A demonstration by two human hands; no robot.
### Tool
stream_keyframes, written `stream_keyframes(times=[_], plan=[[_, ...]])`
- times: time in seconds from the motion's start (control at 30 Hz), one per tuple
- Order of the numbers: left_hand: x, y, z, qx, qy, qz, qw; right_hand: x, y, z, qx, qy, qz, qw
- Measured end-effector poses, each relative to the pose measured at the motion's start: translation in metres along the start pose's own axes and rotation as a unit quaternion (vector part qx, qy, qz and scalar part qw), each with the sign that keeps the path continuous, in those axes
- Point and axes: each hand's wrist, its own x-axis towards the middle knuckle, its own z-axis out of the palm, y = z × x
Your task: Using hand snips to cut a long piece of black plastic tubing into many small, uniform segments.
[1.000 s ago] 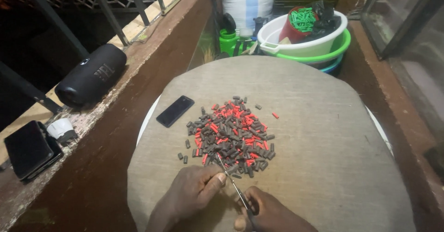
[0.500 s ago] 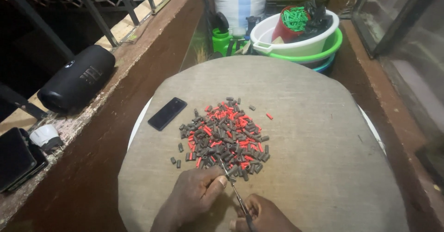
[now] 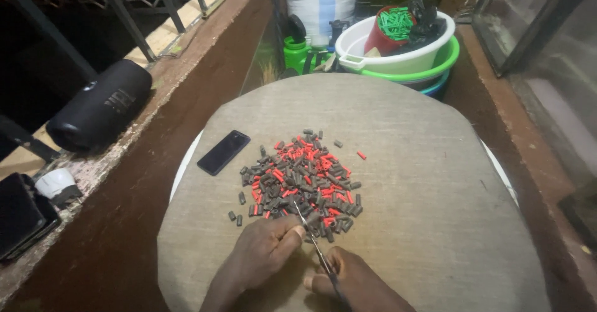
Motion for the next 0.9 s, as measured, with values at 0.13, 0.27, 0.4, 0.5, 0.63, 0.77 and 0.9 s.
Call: stream_keyframes(times=[0.13,0.27,0.4,0.5,0.63,0.77,0.9], plan=[[0.002,-0.006,0.004,0.011,0.014,-0.019,1.000,0.004,0.001,0.000,-0.074,0.022,-0.020,0.997],[0.004,-0.015,0.007,0.012,0.013,-0.012,1.000,-0.004,-0.007,0.000,-0.043,-0.009,-0.036,0.998],[0.002,-0.012,0.008,0.009,0.002,-0.042,0.999,-0.011,-0.013,-0.001,-0.059,0.022,0.035,0.997],[0.000,0.001,0.004,0.004,-0.001,-0.060,0.998,-0.015,-0.015,-0.003,-0.080,0.022,0.052,0.995],[-0.001,-0.007,0.012,0.005,0.005,-0.019,1.000,-0.001,0.013,-0.010,-0.002,-0.054,-0.016,0.998],[-0.002,-0.004,0.012,0.003,0.011,-0.003,1.000,0.005,0.026,-0.015,-0.021,-0.024,0.006,0.999],[-0.004,0.004,0.009,-0.035,-0.012,-0.039,0.999,-0.014,0.011,-0.019,0.039,-0.142,-0.164,0.975]])
